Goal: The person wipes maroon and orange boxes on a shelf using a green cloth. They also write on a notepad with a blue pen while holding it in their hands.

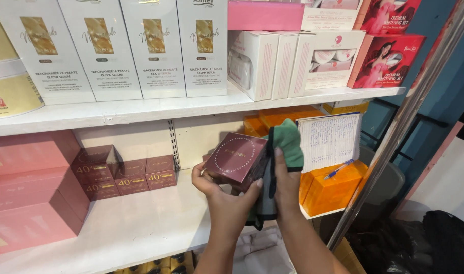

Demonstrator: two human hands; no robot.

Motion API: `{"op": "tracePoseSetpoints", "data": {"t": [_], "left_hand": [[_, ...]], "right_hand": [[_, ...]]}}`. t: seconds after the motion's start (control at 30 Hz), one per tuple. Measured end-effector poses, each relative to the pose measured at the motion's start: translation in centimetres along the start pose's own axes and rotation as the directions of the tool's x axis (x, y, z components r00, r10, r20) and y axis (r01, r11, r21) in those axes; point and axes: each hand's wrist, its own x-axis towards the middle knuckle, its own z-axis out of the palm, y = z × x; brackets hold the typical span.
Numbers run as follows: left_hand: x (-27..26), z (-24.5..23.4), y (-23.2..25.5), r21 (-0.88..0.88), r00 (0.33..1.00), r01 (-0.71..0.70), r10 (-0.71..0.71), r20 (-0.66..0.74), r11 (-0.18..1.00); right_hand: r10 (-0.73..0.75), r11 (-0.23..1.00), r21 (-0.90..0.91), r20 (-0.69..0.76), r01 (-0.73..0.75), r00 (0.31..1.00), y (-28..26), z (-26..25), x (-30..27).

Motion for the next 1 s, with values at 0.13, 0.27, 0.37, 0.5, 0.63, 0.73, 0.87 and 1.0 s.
{"op": "tracePoseSetpoints", "data": {"t": [0.13, 0.27, 0.37, 0.5, 0.63, 0.73, 0.87, 1.0], "left_hand": [[0.2, -0.4, -0.8, -0.053, 1.000, -0.010, 0.011, 0.006, 0.999], [0.7, -1.2, 0.8, -0.118, 0.999, 0.032, -0.033, -0.009, 0.993], [1.2, -2.2, 2.4, -0.039, 0.999, 0.007, -0.006, 0.033, 0.999], [2.5, -3.8, 1.6, -0.008, 0.992, -0.006, 0.007, 0.124, 1.000], [2.5, -4.5, 1.4, -0.236, 0.973, 0.112, -0.059, 0.222, 0.965], [2.4, -5.1, 0.7, -0.427, 0.944, 0.232, -0.096, 0.316, 0.874], [3.0, -5.4, -1.5, -0.544, 0.915, 0.374, -0.202, 0.349, 0.751], [3.1, -4.6, -4.9, -0.711, 0.943, 0.317, -0.128, 0.307, 0.628]], "right_hand": [[-0.284, 0.937, -0.166, 0.158, 0.309, 0.946, -3.3, 2.4, -2.2], [-0.196, 0.951, -0.149, 0.380, 0.269, 0.904, -3.2, 1.9, -2.4], [-0.091, 0.975, -0.144, 0.432, 0.169, 0.897, -2.6, 1.1, -0.1], [0.386, 0.893, 0.031, 0.463, -0.450, 0.798, -2.9, 0.6, 2.7], [0.489, 0.787, 0.068, 0.536, -0.613, 0.688, 0.4, -0.5, 5.3], [0.621, 0.714, -0.088, 0.538, -0.695, 0.570, 5.2, -2.9, 7.2], [0.373, 0.718, 0.192, 0.706, -0.669, 0.602, 7.5, -1.3, 6.4], [0.293, 0.622, 0.374, 0.703, -0.688, 0.647, 9.5, -0.8, 4.0]]}}
